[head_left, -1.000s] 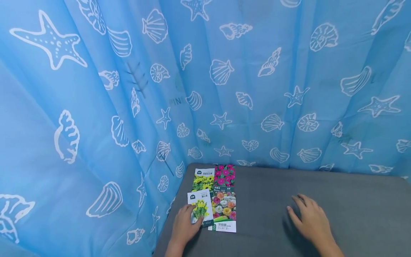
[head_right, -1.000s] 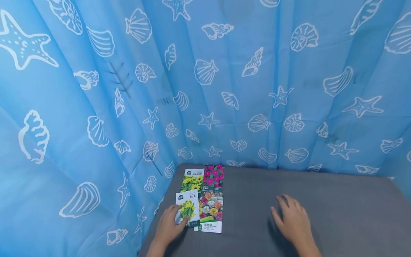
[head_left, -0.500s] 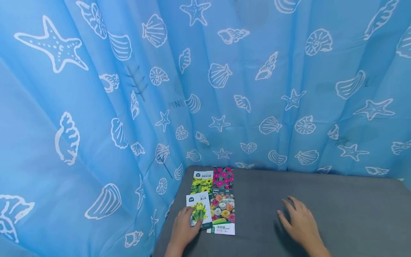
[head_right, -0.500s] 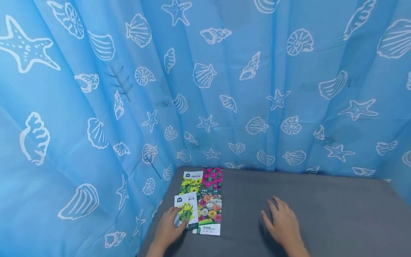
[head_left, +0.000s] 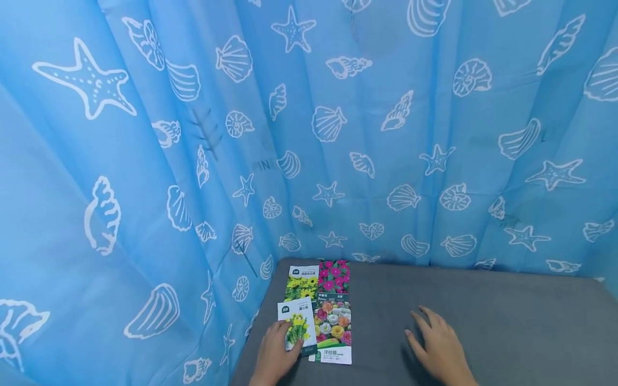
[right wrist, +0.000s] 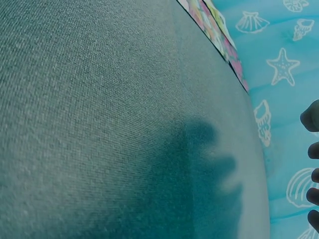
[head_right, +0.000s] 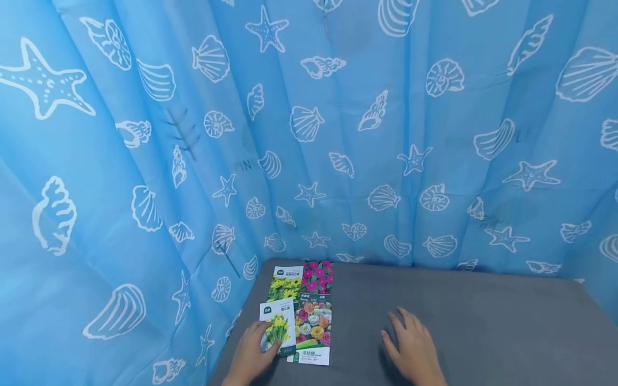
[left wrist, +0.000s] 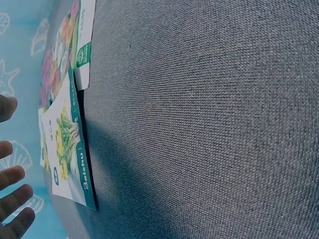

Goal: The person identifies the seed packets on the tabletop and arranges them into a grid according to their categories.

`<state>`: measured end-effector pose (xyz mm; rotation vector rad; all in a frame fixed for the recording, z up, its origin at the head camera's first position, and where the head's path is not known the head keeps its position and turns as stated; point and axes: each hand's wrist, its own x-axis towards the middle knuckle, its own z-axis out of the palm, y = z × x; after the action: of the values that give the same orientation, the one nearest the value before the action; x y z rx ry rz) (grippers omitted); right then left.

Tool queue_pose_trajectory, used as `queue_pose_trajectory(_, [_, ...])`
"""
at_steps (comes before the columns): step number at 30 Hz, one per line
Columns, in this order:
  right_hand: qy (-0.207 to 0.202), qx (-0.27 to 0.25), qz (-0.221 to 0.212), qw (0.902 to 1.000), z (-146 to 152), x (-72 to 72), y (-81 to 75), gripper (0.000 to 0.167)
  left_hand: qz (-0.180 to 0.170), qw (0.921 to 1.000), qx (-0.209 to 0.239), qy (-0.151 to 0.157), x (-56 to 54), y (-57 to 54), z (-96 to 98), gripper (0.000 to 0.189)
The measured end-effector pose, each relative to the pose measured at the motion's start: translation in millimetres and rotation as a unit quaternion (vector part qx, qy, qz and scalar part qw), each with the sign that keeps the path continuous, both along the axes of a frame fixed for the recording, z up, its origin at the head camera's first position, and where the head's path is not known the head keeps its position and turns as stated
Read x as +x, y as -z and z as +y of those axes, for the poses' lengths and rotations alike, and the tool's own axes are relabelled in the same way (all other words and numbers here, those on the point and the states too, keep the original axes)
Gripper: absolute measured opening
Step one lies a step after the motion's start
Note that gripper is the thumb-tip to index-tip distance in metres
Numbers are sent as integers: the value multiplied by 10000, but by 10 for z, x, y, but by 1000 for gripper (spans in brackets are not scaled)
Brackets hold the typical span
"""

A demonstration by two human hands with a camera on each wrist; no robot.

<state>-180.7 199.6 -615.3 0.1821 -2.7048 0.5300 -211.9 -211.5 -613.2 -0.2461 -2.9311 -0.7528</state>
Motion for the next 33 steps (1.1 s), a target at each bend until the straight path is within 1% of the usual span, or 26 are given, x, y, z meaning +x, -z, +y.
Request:
queue_pose_trajectory(5, [-19,-44,68,10000,-38,8,39,46,-26,10000,32,30,9,10,-12,47])
queue_pose_trajectory(14, [-55,-97,-231,9997,-114,10,26,48,-143,9999,-32,-46,-8,52,-29,48])
queue_pose_trajectory(17, [-101,-85,-192,9997,-137,-11,51,48,-189,9998,-5,-37,-15,58,-35,48])
queue_pose_trajectory(22, [-203,-156,-75,9996,-174,-37,114,48,-323,9994,111,24,-23,50,-34,49])
queue_pose_trajectory(27, [-244,-213,-77,9994,-217,-37,127,48,-464,9988,122,-32,-11,28,-9,51])
queue_pose_trajectory(33, [-266,-253,-107,9993,-248,-52,100,48,-415,9990,137,-71,-19,19,17,51])
